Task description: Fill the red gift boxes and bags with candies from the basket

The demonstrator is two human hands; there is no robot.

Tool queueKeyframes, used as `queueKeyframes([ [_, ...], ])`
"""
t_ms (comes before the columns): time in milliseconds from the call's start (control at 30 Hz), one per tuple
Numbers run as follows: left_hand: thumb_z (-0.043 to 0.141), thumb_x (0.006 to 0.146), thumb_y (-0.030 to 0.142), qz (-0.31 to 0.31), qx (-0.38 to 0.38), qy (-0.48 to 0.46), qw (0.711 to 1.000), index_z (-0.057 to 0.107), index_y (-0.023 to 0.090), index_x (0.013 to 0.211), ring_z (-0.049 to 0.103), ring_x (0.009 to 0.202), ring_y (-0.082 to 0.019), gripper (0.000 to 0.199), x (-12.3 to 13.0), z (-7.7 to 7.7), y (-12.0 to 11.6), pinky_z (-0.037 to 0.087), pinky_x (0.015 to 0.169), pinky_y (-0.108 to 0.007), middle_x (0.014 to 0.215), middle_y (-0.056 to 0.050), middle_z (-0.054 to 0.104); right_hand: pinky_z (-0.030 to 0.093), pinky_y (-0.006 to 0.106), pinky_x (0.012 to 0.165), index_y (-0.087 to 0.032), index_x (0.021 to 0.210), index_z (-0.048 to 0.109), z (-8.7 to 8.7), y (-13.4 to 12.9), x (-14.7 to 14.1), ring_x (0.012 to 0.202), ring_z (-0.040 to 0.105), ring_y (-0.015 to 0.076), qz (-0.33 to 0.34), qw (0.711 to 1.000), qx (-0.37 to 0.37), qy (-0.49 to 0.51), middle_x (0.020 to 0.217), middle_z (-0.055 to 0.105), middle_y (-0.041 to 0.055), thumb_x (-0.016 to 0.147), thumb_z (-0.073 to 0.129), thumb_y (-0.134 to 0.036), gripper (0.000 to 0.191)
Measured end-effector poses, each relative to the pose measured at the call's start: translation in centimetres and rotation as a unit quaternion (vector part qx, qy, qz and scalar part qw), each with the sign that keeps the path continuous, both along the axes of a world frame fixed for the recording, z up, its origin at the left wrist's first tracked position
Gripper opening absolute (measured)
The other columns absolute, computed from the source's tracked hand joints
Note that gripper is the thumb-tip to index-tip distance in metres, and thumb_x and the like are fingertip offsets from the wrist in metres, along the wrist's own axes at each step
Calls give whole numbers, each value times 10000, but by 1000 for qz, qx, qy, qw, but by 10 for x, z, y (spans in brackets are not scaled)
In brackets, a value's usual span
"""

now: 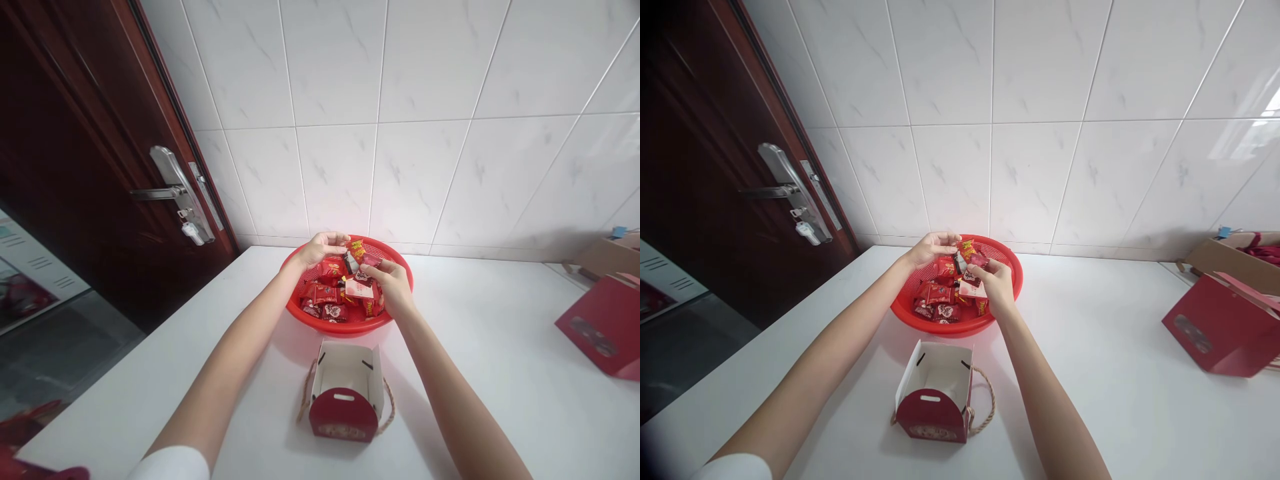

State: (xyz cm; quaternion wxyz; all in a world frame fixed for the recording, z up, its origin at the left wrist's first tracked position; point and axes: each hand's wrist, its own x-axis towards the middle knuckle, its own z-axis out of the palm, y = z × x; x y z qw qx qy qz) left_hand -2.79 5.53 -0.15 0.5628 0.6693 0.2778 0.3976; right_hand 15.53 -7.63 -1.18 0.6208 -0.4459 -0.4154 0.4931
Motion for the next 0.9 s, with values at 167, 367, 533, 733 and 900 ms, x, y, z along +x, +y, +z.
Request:
queueKeyframes([
  [167, 874, 570, 240, 16, 28, 25, 999, 716, 148, 940, 635, 876, -149, 413, 1, -2, 2, 497, 923, -359, 858, 9, 647, 527, 317, 554, -187, 748, 760, 1, -2, -1, 685, 714, 240, -15, 1000, -9, -25, 735, 776, 54, 607, 811, -348, 220],
  [367, 764, 664, 266, 63, 69, 123, 988, 695, 159, 978, 634, 949, -177, 339, -1, -8, 8, 490, 927, -353, 1001, -42, 692, 566, 312, 608, -177, 711, 753, 2, -2, -3, 697, 727, 233, -49, 998, 5, -35, 734, 778, 51, 609, 779, -286, 151],
  [533, 704, 648, 187, 39, 63, 329, 941, 725, 169, 745, 639, 760, -196, 101, -10, -14, 7, 497, 761, -318, 776, -35, 714, 575, 330, 634, -178, 729, 741, -5, 4, -2, 700, 728, 238, -74, 996, 19, -35, 724, 767, 49, 624, 752, -292, 156],
  [733, 733, 599, 175, -26, 58, 502, 862, 766, 217, 776, 650, 736, -207, 185, -11, -21, 3, 487, 709, -271, 742, 2, 733, 580, 341, 648, -174, 718, 738, -11, 8, -1, 711, 722, 243, -71, 996, 24, -39, 721, 761, 50, 633, 762, -316, 168],
  [900, 710, 617, 184, -26, 91, 511, 854, 772, 241, 954, 642, 763, -201, 347, -2, -25, 1, 472, 670, -244, 887, -15, 762, 595, 358, 716, -179, 795, 753, -8, 5, -1, 782, 732, 248, -53, 998, 38, -8, 799, 780, 55, 649, 780, -315, 202],
])
